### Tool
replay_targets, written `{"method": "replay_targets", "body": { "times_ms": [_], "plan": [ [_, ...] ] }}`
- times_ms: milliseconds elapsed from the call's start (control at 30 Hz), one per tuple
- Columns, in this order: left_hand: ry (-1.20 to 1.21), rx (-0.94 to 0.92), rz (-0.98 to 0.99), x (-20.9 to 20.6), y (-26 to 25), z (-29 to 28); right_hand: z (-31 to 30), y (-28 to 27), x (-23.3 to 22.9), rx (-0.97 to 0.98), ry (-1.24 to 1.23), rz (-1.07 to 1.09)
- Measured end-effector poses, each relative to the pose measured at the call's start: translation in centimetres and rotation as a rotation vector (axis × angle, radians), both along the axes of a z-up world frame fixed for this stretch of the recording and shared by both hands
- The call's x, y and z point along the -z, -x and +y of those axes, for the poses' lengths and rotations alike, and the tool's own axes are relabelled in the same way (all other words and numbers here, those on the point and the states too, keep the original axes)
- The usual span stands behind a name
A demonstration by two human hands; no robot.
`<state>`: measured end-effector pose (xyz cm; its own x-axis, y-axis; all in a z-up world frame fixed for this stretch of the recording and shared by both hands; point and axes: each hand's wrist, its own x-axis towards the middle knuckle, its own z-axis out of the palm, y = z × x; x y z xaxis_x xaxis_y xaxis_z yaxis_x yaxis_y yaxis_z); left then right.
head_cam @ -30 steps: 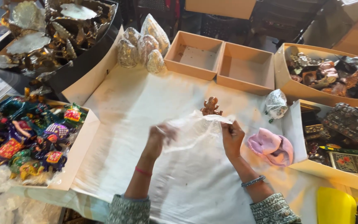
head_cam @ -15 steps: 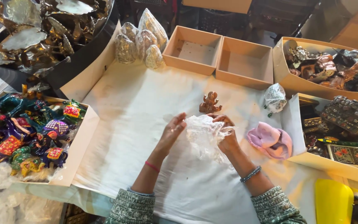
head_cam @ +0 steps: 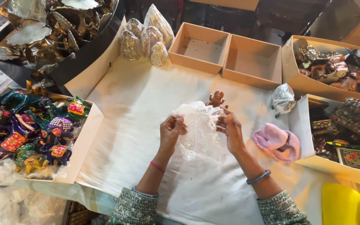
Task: The person wraps a small figurine in bubble wrap and secures it with tape. They then place the wrapped item into a box and pick up another figurine to clean with a cloth.
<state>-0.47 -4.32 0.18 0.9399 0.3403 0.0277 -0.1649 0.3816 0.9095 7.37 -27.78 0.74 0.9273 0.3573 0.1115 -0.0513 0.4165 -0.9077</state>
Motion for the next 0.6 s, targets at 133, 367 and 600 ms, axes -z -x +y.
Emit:
{"method": "replay_targets", "body": {
  "times_ms": [133,367,600],
  "plan": [
    [-0.038,-0.004,-0.028,-1.1,0.6,-0.1,1.9,2.7,-4.0,-0.017,0.064,-0.34],
    [-0.238,0.003,-0.156,0.7,0.3,1.0,-1.1,-0.5,2.2,0.031,0.273,-0.327],
    [-0.669,0.145,-0.298,-6.3,-2.6,-0.6,-1.6,-2.3,-5.6,0.236,0.585,-0.7]
  ]
}}
